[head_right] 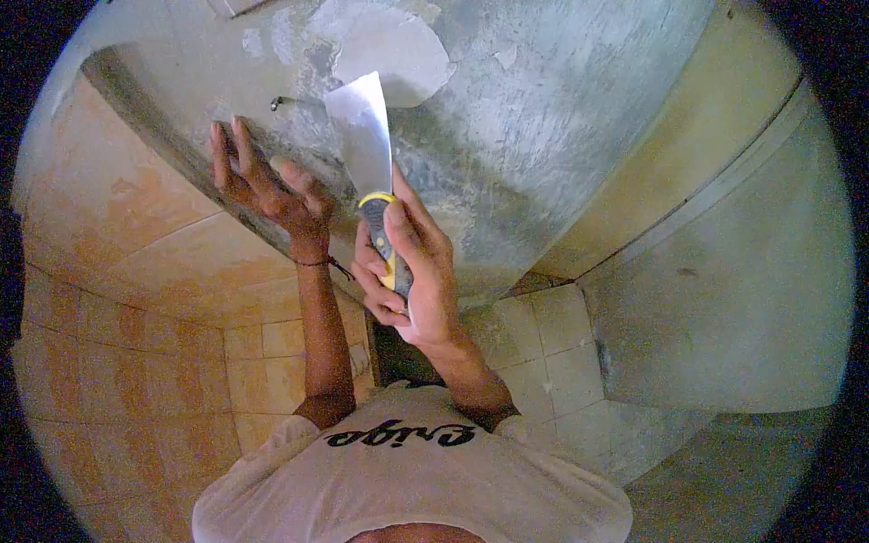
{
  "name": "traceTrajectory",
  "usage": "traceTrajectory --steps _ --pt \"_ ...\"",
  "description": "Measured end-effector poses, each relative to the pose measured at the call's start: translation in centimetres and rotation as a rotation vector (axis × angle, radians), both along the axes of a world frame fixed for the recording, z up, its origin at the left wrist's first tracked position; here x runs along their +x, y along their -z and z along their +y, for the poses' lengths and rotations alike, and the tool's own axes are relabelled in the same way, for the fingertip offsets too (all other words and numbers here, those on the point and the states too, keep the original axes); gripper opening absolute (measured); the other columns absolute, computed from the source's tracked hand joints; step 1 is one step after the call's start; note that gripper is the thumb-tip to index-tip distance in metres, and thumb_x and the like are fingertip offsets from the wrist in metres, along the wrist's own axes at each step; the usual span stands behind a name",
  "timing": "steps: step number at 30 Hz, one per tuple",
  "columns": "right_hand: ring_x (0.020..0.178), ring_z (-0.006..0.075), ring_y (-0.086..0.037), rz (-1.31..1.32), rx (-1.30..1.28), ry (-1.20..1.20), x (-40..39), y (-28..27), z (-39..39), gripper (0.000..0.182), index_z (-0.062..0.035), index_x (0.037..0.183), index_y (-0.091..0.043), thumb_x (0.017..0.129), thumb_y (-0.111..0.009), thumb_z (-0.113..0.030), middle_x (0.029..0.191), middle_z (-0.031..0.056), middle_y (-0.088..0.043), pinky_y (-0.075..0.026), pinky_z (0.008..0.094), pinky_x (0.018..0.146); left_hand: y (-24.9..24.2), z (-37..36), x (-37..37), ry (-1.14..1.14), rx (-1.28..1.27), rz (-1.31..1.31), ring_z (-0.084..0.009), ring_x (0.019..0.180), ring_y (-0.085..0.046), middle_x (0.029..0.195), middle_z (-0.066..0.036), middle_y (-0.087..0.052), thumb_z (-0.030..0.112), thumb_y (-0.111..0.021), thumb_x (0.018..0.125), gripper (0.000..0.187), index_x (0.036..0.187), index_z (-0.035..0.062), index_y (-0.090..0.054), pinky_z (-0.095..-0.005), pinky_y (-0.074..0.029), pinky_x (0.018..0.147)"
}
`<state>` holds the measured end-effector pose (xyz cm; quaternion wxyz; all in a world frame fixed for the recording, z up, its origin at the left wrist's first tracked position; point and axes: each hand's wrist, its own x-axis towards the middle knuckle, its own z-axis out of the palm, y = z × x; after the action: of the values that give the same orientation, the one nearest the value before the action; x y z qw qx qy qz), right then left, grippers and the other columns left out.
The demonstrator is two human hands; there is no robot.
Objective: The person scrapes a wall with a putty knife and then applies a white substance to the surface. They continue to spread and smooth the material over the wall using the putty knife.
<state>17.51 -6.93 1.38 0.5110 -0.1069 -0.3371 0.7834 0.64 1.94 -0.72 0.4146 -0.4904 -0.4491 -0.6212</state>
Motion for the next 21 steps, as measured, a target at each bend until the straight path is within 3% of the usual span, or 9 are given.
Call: traceTrajectory --steps 3,4,21 --pt "0.038 0.0042 -0.028 -0.009 0.002 -0.017 0.8 0.3 0.3 0.055 -0.0187 0.153 -0.026 0.103 -0.044 -0.035 0.067 0.0005 -0.036 -0.023 0.0179 0.029 0.2 0.0 -0.2 0.0 0.002 0.0 -0.036 0.132 -0.038 0.141 -0.022 -0.044 0.032 -0.044 0.087 0.058 0.136 0.0015 -0.051 -0.0519 -0.022 0.113" --pt "0.038 0.0033 -0.027 -0.027 0.015 -0.018 0.8 -0.1 0.3 0.054 -0.0216 0.154 -0.02 0.105 -0.037 -0.034 0.067 0.0005 -0.036 -0.023 0.016 0.026 0.2 0.0 -0.3 -0.009 -0.011 -0.001 -0.036 0.132 -0.038 0.141 -0.021 -0.044 0.032 -0.044 0.087 0.058 0.136 0.0017 -0.051 -0.0517 -0.021 0.113" --pt "0.038 0.0037 -0.026 -0.017 0.008 -0.002 0.5 -0.6 -0.6 0.055 -0.0225 0.154 -0.017 0.105 -0.039 -0.032 0.068 0.0002 -0.036 -0.022 0.0163 0.027 -0.1 0.2 -0.2 0.016 0.021 0.011 -0.0361 0.131 -0.039 0.142 -0.021 -0.043 0.029 -0.045 0.086 0.058 0.136 0.0006 -0.051 -0.0531 -0.023 0.112"
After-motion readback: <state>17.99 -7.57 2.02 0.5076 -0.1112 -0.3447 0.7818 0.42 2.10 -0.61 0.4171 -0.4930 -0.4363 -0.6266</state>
